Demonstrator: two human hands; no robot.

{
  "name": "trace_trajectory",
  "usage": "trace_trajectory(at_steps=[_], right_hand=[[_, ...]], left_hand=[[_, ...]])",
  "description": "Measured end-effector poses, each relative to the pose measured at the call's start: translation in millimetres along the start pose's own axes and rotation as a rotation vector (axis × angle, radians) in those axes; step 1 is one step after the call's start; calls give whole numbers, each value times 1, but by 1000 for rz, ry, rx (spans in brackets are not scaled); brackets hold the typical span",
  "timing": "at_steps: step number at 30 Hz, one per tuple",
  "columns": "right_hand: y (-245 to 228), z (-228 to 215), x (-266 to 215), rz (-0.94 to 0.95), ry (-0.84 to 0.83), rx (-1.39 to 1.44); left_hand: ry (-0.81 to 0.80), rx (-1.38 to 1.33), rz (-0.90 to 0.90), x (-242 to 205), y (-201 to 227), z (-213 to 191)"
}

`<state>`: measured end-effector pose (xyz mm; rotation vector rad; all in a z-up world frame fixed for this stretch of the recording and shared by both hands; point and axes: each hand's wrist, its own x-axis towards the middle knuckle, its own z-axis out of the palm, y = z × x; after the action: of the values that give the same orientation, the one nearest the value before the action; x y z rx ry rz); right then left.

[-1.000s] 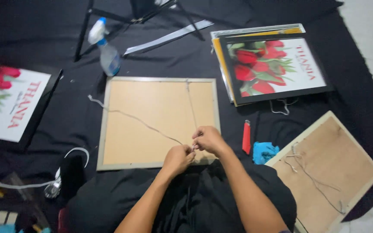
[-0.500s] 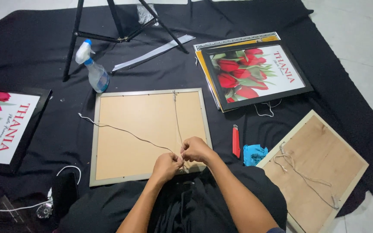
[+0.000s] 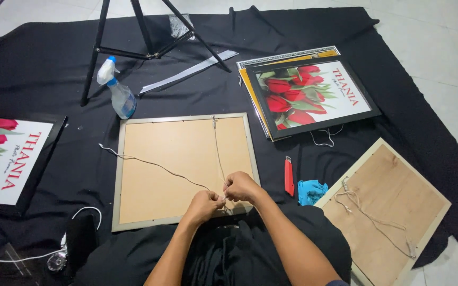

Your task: Disassembling a picture frame by removing the hanging wire and backboard, followed by cleaning the glass surface with a cloth.

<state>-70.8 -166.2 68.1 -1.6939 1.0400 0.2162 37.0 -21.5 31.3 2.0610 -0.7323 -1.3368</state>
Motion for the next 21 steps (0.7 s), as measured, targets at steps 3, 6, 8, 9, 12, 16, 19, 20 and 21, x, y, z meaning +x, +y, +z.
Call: trace_trajectory(at_steps=[3, 6, 8, 9, 12, 16, 19, 20, 21], right_hand=[[3, -1, 5, 37, 19, 0], [4, -3, 6, 59, 49, 29], [8, 0, 10, 61, 44, 27], [9, 2, 12, 63, 38, 25], [15, 6, 21, 70, 41, 36], [0, 2, 1, 46, 45, 58], [-3, 2, -3, 34, 50, 95], [-6, 2, -5, 33, 47, 100], [-8, 2, -8, 33, 44, 105]], left_hand=[[-2, -7, -14, -3, 4, -2], [6, 40, -4, 10, -7, -3], [21, 31, -8, 7, -3, -4], [38, 21, -11, 5, -1, -5], [21, 23, -19, -9, 11, -6], [25, 16, 12, -2, 5, 0], [28, 2, 11, 2, 1, 3], [34, -16, -4, 2, 0, 5], [39, -35, -19, 2, 0, 6]])
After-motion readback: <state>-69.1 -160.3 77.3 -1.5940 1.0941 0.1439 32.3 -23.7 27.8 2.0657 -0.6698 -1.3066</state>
